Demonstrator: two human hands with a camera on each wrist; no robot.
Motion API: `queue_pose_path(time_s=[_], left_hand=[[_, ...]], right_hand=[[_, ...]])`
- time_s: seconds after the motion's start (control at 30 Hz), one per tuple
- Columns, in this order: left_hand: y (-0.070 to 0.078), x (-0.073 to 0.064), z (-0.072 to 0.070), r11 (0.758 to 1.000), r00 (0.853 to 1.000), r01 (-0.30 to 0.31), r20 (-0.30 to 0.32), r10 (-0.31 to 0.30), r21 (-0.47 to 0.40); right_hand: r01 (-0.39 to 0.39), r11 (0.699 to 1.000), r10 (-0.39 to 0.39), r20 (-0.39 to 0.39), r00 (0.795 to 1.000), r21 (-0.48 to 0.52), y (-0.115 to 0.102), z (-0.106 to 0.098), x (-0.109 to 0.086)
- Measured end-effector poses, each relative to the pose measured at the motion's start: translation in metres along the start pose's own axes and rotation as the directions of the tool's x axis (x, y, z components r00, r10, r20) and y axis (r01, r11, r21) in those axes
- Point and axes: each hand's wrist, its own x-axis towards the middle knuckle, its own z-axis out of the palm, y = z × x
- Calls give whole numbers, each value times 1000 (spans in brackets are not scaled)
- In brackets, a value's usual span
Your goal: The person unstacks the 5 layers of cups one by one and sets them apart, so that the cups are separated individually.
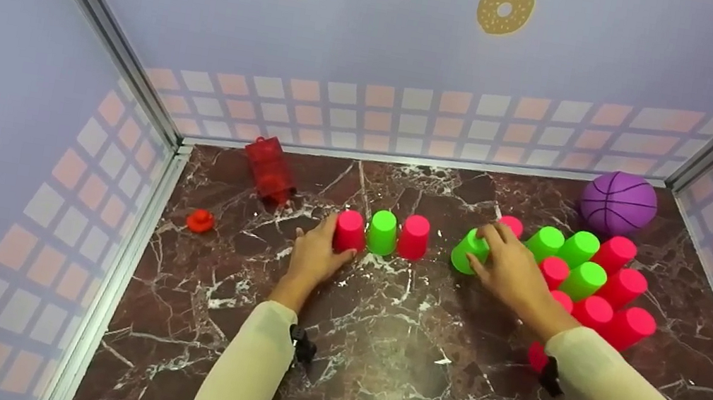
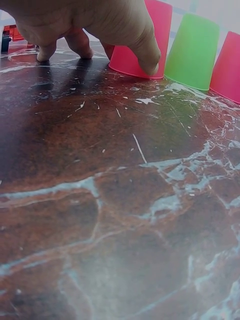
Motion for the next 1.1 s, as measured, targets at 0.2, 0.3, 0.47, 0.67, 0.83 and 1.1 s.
queue_pose_path(time_s=[0.2, 0.3, 0.47, 0.67, 0.83, 1.1], left_hand=[[0, -1, -1, 1000, 1000, -17, -14, 17, -6], [-2, -1, -2, 1000, 999, -26, -27, 26, 3], [-2, -1, -2, 999, 998, -40, -42, 40, -12], [17, -9, -20, 998, 999, -27, -20, 26, -56], [19, -11, -22, 997, 999, -36, -27, 35, -61], [20, -12, -24, 995, 999, -27, -32, 24, -99]], right_hand=[[-5, 999, 4, -26, 1000, -51, 21, -16, -24], [-6, 998, 4, -32, 999, -62, 31, -19, -32], [-10, 998, 9, -15, 1000, -60, 39, -19, -39], [-34, 997, 35, 18, 999, -69, 42, -15, -42], [-42, 996, 45, 37, 998, -77, 42, -13, -42], [-29, 995, 33, 33, 999, -100, 37, -19, -39]])
